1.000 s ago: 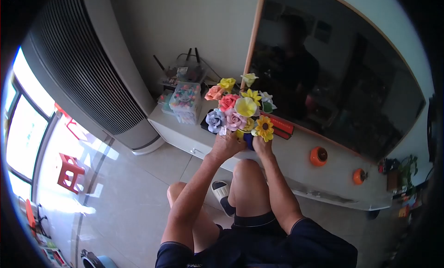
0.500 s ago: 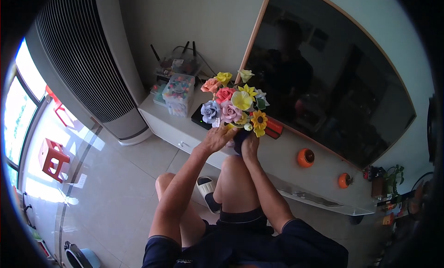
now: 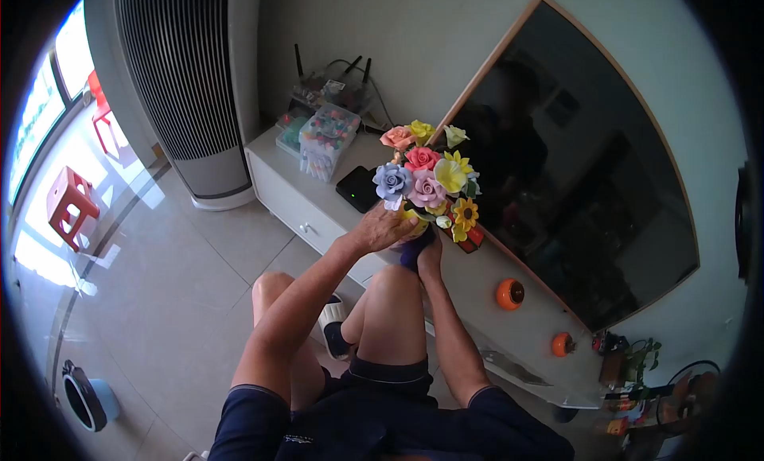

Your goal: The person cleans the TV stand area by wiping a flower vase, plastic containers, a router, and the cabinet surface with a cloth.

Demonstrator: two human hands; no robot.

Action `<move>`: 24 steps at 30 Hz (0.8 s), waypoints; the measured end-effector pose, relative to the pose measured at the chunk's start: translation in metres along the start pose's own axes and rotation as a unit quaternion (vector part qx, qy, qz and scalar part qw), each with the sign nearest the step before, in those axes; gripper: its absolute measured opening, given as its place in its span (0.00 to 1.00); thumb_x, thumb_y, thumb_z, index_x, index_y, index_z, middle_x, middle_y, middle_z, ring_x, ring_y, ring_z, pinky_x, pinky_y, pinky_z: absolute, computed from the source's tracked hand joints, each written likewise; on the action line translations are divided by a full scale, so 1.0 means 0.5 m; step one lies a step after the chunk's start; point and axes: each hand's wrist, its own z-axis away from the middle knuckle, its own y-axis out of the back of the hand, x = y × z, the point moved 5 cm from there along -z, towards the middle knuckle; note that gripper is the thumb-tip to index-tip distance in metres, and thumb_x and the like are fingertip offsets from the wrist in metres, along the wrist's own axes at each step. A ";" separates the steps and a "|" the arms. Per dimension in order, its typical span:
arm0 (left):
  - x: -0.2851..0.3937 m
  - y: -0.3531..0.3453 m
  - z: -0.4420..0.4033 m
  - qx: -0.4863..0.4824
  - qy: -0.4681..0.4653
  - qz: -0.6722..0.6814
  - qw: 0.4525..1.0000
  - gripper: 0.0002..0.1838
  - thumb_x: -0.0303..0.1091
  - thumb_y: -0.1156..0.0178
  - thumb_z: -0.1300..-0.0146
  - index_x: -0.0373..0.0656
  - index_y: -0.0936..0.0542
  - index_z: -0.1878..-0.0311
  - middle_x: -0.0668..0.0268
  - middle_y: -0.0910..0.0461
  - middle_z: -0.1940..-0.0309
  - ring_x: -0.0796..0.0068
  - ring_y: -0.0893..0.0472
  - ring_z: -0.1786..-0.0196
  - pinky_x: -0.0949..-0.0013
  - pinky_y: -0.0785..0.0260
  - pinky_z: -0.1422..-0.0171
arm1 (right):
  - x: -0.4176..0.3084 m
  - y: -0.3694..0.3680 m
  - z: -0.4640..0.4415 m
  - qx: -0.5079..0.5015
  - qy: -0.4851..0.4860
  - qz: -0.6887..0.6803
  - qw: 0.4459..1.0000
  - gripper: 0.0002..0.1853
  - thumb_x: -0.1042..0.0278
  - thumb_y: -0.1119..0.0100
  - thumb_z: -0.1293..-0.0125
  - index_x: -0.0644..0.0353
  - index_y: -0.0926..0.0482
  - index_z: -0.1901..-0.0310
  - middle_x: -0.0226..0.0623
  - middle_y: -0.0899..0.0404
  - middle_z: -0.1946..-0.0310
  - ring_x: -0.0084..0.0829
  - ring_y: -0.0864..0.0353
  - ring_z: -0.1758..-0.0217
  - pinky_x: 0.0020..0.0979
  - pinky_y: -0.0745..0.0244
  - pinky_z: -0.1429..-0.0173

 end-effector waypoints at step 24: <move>-0.040 -0.023 -0.015 0.080 -0.067 0.122 0.987 0.26 0.47 0.53 0.24 0.47 0.31 0.28 0.51 0.34 0.30 0.48 0.36 0.27 0.54 0.46 0.21 | -0.182 -0.087 0.039 0.127 0.303 0.380 0.865 0.24 0.64 0.51 0.27 0.71 0.30 0.36 0.63 0.29 0.40 0.62 0.32 0.35 0.54 0.42 0.28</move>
